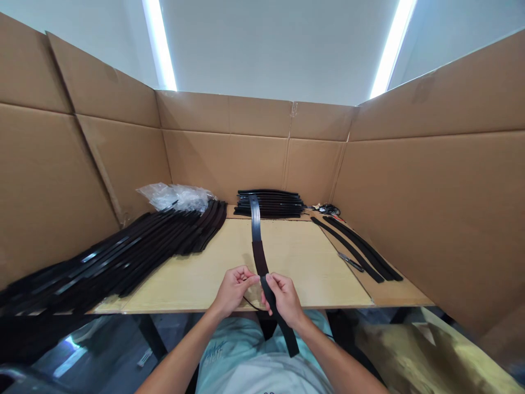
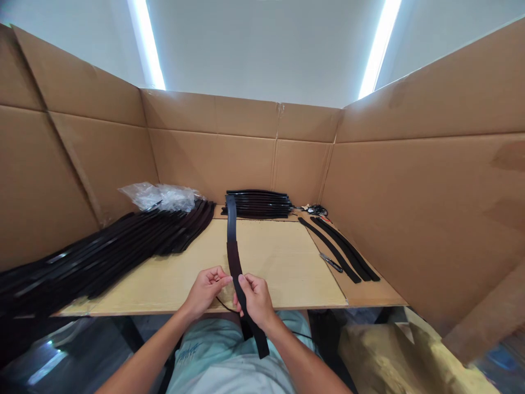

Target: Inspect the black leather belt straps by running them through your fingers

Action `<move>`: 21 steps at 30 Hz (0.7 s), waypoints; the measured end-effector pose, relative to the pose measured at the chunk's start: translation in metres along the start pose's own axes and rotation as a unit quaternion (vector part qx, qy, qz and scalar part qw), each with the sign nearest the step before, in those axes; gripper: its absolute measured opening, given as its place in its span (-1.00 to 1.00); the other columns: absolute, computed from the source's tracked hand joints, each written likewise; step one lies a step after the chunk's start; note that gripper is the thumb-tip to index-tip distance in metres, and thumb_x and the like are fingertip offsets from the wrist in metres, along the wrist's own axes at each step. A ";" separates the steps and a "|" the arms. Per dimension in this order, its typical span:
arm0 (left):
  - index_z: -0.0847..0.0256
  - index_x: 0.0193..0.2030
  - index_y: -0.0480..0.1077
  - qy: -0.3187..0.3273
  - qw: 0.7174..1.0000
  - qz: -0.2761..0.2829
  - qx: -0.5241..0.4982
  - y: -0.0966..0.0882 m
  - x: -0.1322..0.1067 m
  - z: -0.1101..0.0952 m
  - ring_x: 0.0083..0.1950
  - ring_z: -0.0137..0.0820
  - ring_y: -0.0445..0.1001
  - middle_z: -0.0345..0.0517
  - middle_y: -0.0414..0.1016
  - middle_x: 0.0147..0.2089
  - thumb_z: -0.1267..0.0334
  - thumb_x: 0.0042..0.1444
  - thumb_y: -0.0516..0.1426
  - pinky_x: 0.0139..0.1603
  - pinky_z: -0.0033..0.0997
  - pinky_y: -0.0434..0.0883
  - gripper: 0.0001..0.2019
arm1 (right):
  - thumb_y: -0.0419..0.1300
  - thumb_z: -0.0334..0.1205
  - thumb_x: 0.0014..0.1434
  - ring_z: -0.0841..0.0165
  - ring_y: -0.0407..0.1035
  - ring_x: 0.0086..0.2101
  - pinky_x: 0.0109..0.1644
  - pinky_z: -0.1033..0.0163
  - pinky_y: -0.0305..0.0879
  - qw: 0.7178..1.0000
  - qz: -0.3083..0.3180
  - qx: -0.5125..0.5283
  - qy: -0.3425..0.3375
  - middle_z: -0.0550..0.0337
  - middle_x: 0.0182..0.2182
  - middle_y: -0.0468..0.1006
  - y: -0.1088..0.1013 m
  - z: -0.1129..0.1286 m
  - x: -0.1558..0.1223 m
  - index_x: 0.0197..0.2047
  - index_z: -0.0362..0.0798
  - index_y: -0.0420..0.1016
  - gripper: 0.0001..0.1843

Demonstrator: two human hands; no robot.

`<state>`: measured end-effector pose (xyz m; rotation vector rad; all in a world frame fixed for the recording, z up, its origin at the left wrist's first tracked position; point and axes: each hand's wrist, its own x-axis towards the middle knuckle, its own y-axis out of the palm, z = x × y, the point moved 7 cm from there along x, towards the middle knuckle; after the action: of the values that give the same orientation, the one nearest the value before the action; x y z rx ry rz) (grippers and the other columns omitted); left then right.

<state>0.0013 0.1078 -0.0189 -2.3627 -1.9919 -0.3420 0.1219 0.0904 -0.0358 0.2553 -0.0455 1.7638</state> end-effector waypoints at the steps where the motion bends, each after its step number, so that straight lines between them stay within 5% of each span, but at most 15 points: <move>1: 0.25 -0.61 0.25 0.000 1.000 0.002 0.000 0.000 0.000 0.000 -0.64 -0.60 0.07 -0.38 0.18 -0.68 0.06 -0.22 0.32 -0.63 -0.60 0.01 -0.62 | 0.07 0.21 0.11 0.55 0.19 -0.78 -0.79 0.49 0.11 1.000 -0.004 0.001 0.002 0.30 -0.72 0.39 0.000 0.000 0.000 -0.49 -0.10 0.30 -0.50; 10: 0.26 -0.36 0.34 -0.028 0.997 0.066 -0.011 0.005 0.003 0.006 -0.69 -0.64 -0.12 -0.49 0.03 -0.74 0.01 -0.16 0.29 -0.65 -0.58 -0.18 -0.62 | 0.09 0.22 0.08 0.52 0.22 -0.77 -0.79 0.46 0.14 0.999 -0.034 0.000 0.015 0.28 -0.72 0.39 -0.002 0.001 0.000 -0.53 -0.11 0.32 -0.49; 16: 0.32 -0.56 0.40 -0.023 0.998 0.054 0.028 0.007 0.004 0.003 -0.62 -0.57 0.12 -0.29 0.26 -0.68 0.07 -0.19 0.30 -0.61 -0.55 0.00 -0.68 | 0.11 0.24 0.06 0.52 0.22 -0.76 -0.78 0.46 0.14 1.000 -0.023 0.004 0.021 0.27 -0.71 0.41 -0.002 0.001 0.001 -0.49 -0.12 0.35 -0.48; 21: 0.28 -0.58 0.36 -0.030 0.999 0.037 -0.012 0.005 0.002 0.003 -0.68 -0.61 -0.02 -0.38 0.13 -0.73 0.04 -0.20 0.31 -0.65 -0.56 -0.09 -0.66 | 0.10 0.27 0.04 0.50 0.23 -0.75 -0.74 0.43 0.14 0.998 -0.017 0.041 0.036 0.23 -0.70 0.43 -0.002 -0.003 0.002 -0.49 -0.13 0.37 -0.45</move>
<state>0.0069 0.1097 -0.0206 -2.4820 -1.9275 -0.2977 0.1226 0.0937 -0.0389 0.2505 0.0835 1.7425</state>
